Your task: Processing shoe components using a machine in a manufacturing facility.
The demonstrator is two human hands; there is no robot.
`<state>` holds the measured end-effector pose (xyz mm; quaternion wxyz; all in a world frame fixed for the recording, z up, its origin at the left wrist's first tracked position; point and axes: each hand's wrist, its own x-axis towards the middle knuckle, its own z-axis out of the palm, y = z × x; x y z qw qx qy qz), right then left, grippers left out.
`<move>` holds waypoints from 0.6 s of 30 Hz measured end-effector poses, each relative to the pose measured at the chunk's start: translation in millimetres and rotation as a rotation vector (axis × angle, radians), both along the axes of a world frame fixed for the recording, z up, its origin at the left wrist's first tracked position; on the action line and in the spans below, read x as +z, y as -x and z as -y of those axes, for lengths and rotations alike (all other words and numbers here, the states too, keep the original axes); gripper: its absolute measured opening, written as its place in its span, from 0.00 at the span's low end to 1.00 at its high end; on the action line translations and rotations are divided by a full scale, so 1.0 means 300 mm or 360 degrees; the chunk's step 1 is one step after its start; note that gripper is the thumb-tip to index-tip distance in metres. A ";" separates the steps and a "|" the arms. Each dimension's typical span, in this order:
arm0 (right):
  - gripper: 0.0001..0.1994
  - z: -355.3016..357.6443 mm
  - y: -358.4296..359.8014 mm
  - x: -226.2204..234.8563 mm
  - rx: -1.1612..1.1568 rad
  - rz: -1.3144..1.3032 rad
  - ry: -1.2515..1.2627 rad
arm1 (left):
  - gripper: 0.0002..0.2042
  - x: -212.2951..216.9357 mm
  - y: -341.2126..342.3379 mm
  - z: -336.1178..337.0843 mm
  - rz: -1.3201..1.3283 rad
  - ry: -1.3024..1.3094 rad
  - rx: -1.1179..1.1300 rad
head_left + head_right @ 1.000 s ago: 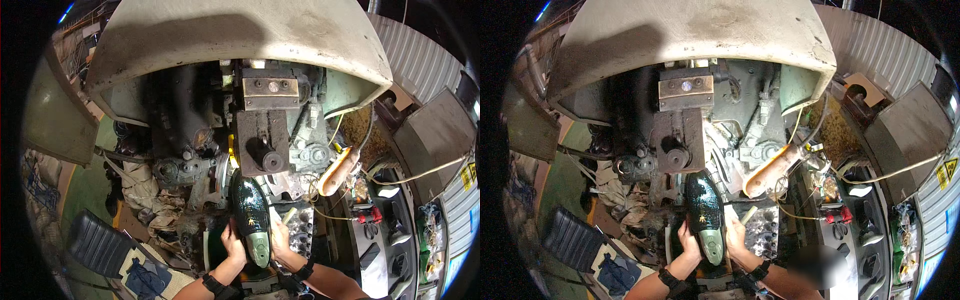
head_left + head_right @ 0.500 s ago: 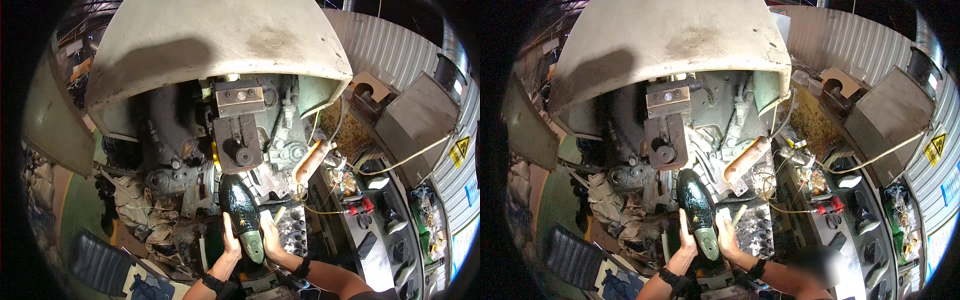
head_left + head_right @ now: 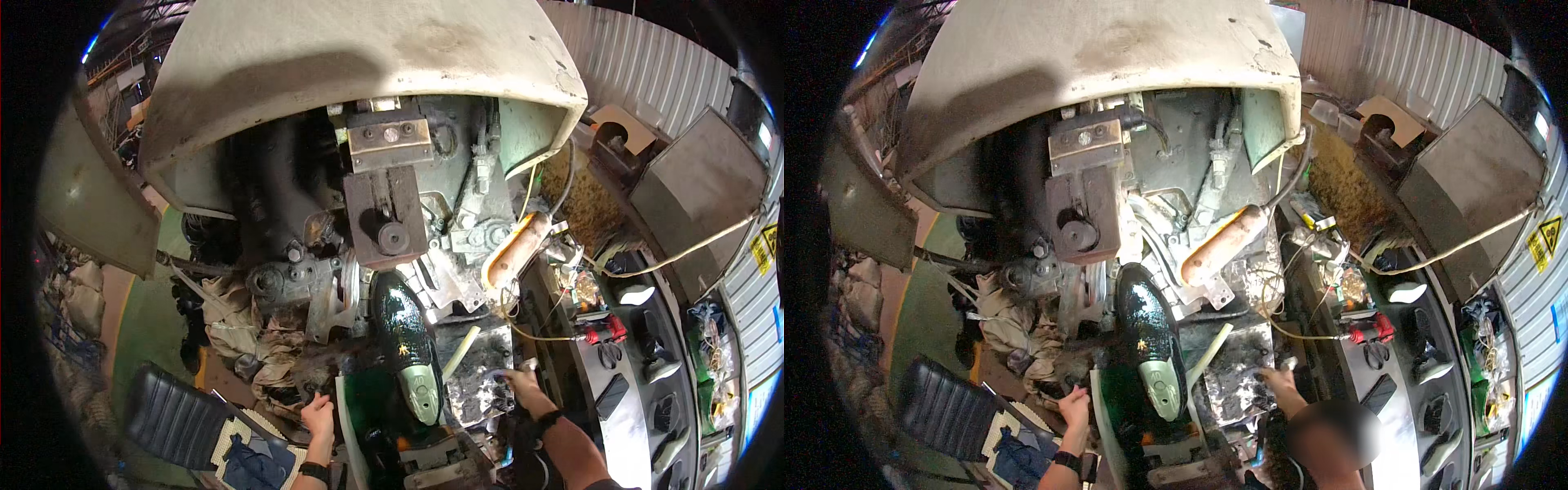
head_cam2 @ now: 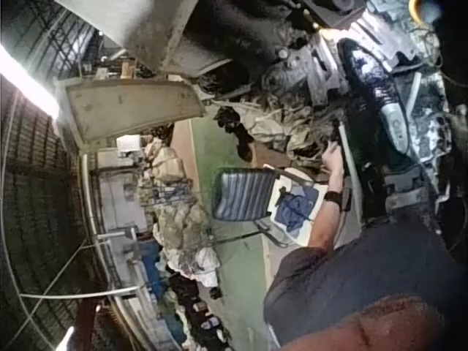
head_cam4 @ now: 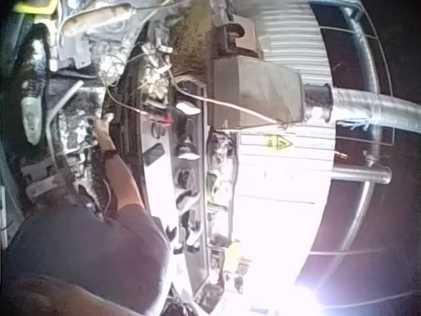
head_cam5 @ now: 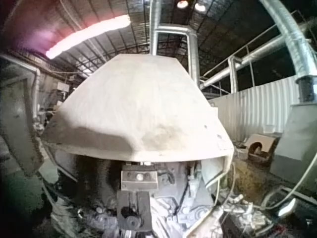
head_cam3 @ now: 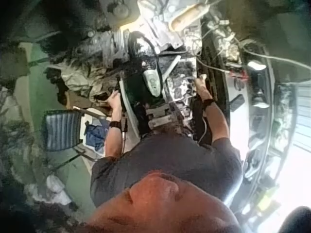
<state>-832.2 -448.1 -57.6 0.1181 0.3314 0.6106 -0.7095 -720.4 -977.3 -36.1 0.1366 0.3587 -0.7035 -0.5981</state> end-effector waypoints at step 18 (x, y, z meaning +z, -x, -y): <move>0.23 -0.096 -0.214 0.194 -0.0282 -0.0267 0.0100 | 0.17 0.377 -0.116 -0.364 -0.0322 0.1944 -0.1320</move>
